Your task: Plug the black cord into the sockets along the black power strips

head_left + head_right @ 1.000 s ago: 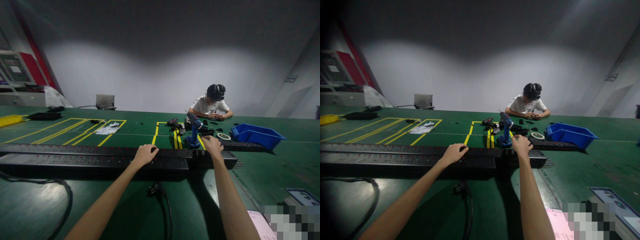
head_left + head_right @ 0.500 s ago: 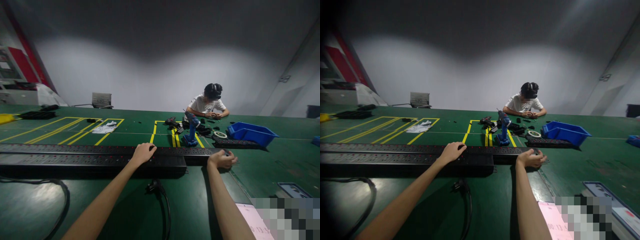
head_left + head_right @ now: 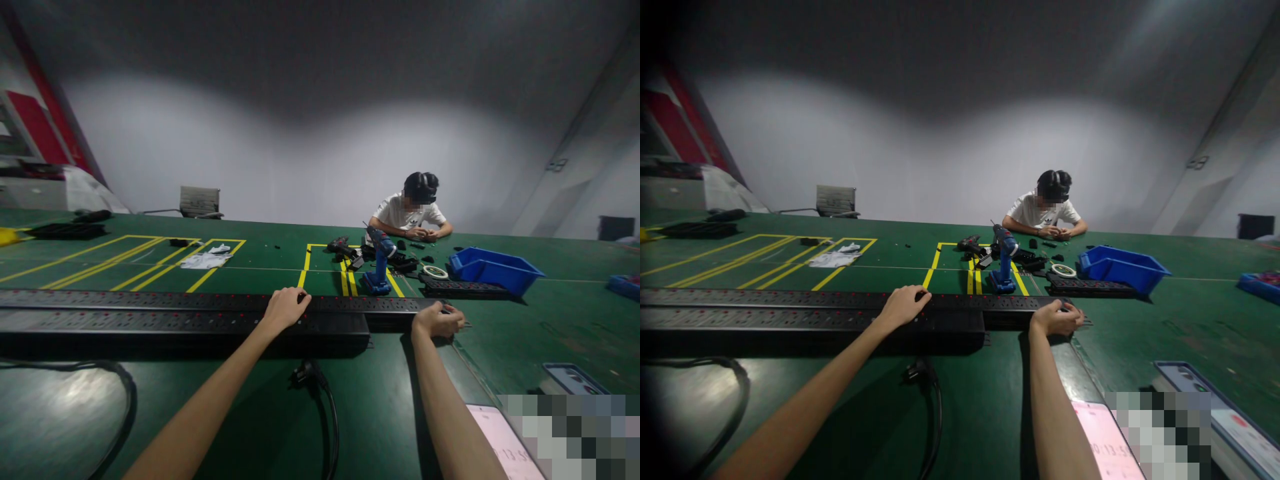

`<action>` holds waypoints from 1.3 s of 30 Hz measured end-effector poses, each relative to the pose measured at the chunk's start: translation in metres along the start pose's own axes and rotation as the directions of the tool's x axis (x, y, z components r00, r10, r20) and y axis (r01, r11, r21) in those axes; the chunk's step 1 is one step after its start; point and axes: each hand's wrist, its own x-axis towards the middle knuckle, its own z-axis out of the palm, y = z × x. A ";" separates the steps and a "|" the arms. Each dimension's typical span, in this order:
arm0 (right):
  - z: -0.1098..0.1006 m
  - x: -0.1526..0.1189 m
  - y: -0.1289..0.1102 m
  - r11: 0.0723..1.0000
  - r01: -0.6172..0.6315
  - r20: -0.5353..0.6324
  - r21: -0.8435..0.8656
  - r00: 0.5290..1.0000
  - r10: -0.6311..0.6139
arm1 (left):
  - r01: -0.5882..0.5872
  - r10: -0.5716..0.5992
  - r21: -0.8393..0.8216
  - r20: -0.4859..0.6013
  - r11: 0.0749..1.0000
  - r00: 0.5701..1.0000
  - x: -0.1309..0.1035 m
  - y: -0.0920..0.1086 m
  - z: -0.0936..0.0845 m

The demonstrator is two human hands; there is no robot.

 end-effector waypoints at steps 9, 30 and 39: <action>0.003 -0.001 -0.001 0.990 -0.112 0.007 0.086 0.994 0.111 | 0.105 -0.102 0.132 -0.029 0.986 0.994 -0.001 -0.005 0.008; -0.004 -0.009 -0.008 0.989 -0.110 0.117 0.097 0.988 0.098 | 0.245 -0.221 0.248 -0.122 0.937 0.968 -0.005 -0.007 0.011; 0.001 -0.006 -0.010 0.977 -0.103 0.086 0.186 0.992 0.088 | 0.205 -0.197 0.178 -0.061 0.963 0.979 -0.001 -0.013 0.007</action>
